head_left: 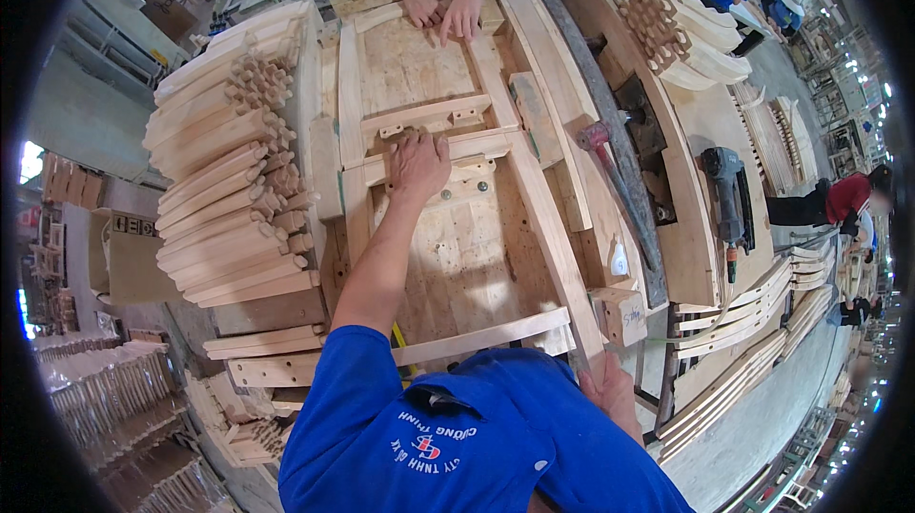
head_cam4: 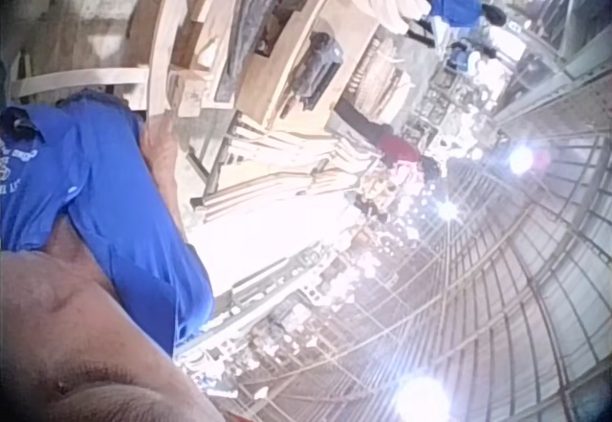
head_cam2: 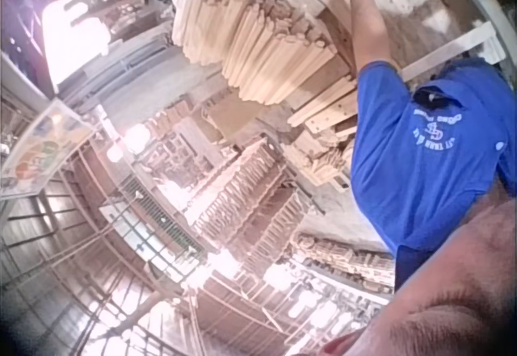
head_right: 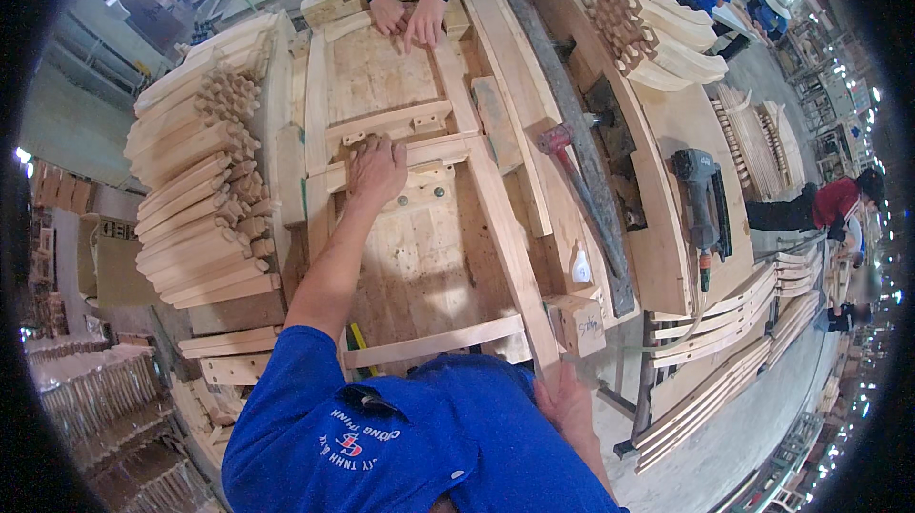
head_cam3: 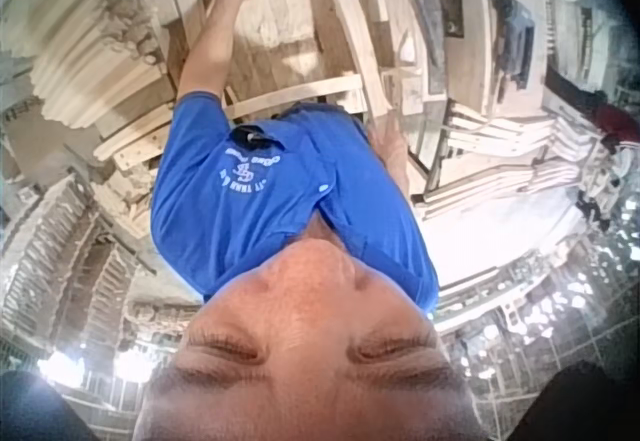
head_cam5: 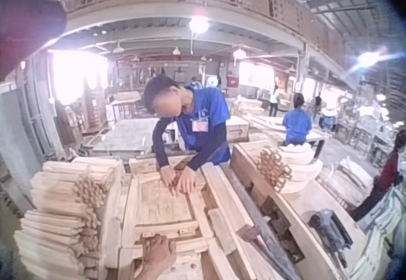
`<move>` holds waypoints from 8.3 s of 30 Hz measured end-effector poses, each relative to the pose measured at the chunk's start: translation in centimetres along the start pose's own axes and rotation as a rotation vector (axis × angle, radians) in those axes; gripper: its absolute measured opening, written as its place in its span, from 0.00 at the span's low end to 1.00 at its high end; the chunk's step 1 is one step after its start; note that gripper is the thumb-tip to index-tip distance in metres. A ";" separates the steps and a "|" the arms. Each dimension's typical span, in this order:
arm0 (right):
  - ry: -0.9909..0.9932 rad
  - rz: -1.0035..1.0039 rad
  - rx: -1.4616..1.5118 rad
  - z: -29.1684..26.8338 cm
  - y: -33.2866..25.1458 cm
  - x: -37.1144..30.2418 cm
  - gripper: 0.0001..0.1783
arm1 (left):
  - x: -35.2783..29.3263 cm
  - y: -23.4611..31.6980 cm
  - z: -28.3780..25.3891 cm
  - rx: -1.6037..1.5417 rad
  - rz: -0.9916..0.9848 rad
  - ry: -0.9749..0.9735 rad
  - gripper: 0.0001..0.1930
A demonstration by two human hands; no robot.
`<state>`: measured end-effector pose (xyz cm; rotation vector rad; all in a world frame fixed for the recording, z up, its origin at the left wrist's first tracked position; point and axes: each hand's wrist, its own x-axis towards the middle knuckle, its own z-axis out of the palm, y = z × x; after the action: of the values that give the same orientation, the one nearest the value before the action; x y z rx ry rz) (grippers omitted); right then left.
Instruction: The person assembles wooden chair frames by inserting slats into pre-drilled holes and securing them with a nail gun. They repeatedly pick up slats, align them, and fasten them to the frame while other workers handle similar tasks nearby.
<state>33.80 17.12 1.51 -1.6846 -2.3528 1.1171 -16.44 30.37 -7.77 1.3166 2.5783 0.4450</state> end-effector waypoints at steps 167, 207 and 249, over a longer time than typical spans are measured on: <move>0.655 0.025 1.604 -16.1 23.8 -7.4 0.18 | -29.9 12.7 -1.2 0.171 0.161 -0.154 0.12; 0.499 -0.280 -0.276 -8.0 -1.7 29.1 0.19 | -29.4 13.3 -2.3 0.152 0.116 -0.222 0.14; -0.440 -0.014 0.566 -11.5 -20.6 33.2 0.28 | -8.3 14.7 1.3 -1.411 -0.187 -0.531 0.34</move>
<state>8.33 47.84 9.71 -1.3138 -1.9330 2.0746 -0.23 32.01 -3.28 0.5087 1.2831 1.2887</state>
